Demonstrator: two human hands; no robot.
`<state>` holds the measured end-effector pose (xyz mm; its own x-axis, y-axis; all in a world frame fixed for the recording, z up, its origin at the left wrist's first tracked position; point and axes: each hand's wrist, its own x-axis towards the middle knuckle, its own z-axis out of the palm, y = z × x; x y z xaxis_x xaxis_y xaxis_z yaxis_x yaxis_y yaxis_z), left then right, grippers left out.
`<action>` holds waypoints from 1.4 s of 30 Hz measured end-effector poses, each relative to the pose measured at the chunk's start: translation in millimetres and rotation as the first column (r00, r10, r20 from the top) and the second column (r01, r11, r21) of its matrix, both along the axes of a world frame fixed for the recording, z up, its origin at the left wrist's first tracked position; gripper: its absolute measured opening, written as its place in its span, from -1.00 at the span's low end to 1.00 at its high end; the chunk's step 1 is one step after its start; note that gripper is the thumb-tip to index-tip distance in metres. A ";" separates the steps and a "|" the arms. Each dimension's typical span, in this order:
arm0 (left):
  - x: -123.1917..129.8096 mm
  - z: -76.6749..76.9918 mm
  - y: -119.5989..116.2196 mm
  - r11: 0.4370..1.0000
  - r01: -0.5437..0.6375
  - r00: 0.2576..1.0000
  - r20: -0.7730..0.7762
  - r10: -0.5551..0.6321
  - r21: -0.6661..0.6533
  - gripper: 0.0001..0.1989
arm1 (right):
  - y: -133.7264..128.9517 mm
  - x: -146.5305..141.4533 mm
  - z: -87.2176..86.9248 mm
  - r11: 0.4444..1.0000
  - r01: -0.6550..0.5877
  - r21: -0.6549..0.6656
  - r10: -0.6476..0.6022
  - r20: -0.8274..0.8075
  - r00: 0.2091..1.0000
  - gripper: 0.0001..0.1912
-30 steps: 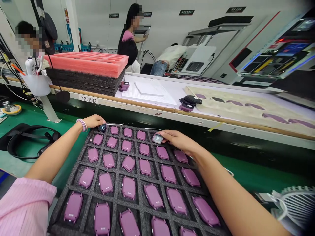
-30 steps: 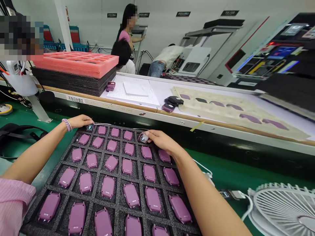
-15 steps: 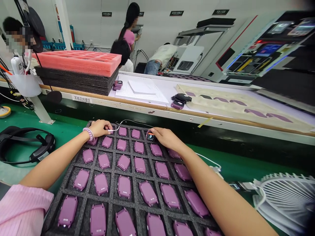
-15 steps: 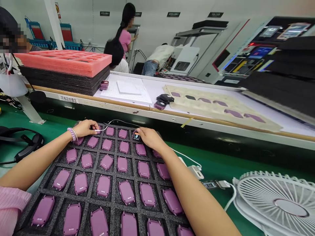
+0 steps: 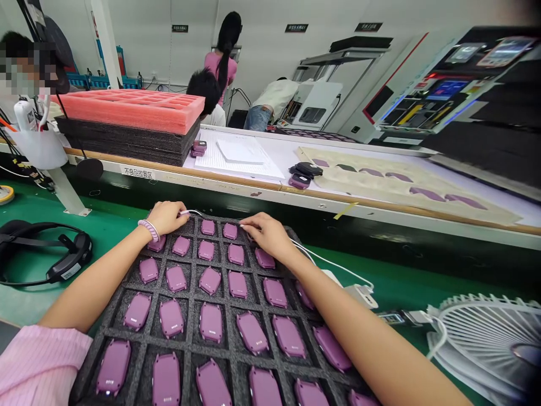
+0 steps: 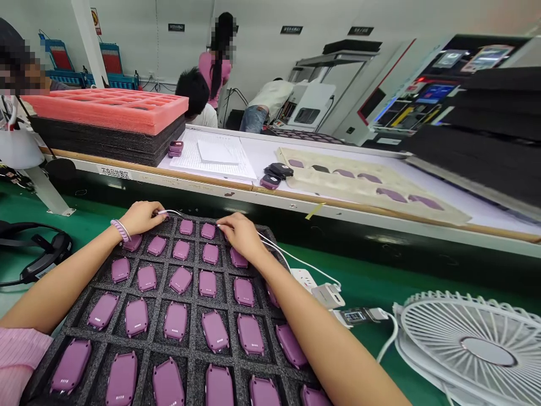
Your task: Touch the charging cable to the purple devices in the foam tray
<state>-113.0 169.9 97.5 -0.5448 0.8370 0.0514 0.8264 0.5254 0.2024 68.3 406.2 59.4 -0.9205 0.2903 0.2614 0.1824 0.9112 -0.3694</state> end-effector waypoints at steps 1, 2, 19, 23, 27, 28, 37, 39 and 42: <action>-3.3 0.6 -0.8 1.000 -0.001 0.999 0.034 0.001 -0.006 -0.66 | -7.6 -1.4 -1.0 0.999 -0.042 0.003 0.042 0.003 0.999 -0.78; -6.1 0.9 -1.2 1.000 0.011 0.998 0.069 -0.010 -0.017 -0.64 | -14.2 -2.9 -1.9 0.997 -0.080 0.006 0.080 0.012 0.997 -0.79; -19.4 -23.0 10.9 0.997 -0.065 0.972 0.225 0.070 -0.031 -0.51 | -5.8 -13.5 18.0 0.951 -0.243 -0.190 0.276 0.169 0.946 -0.70; -21.1 -21.9 14.4 0.998 -0.059 0.971 0.231 0.065 -0.032 -0.57 | -5.0 -18.2 10.4 0.960 -0.194 -0.204 0.227 0.152 0.962 -0.64; -22.6 -17.2 16.4 0.997 -0.064 0.962 0.264 0.072 -0.039 -0.62 | -10.4 -26.9 3.6 0.975 -0.151 -0.164 0.175 0.144 0.974 -0.67; -22.5 -15.2 16.3 0.996 -0.075 0.958 0.273 0.083 -0.040 -0.63 | -11.6 -27.9 3.1 0.976 -0.147 -0.158 0.170 0.144 0.975 -0.69; 10.1 9.8 35.8 0.977 -0.103 0.978 0.199 0.065 0.185 -0.76 | -10.6 -28.0 4.8 0.987 -0.086 -0.139 0.108 0.159 0.981 -0.69; 24.7 7.2 44.8 0.981 -0.014 0.980 0.198 -0.025 0.194 -0.82 | -10.3 -27.1 5.9 0.987 -0.080 -0.136 0.102 0.161 0.982 -0.70; 39.0 -3.8 50.6 0.986 0.042 0.986 0.154 -0.067 0.164 -0.94 | -10.5 -24.2 7.7 0.985 -0.090 -0.147 0.112 0.154 0.982 -0.72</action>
<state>-74.0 220.5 93.7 -0.5106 0.8536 0.1037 0.8036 0.4307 0.4108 44.1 395.7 67.1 -0.9737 0.2166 0.0706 0.1596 0.8696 -0.4671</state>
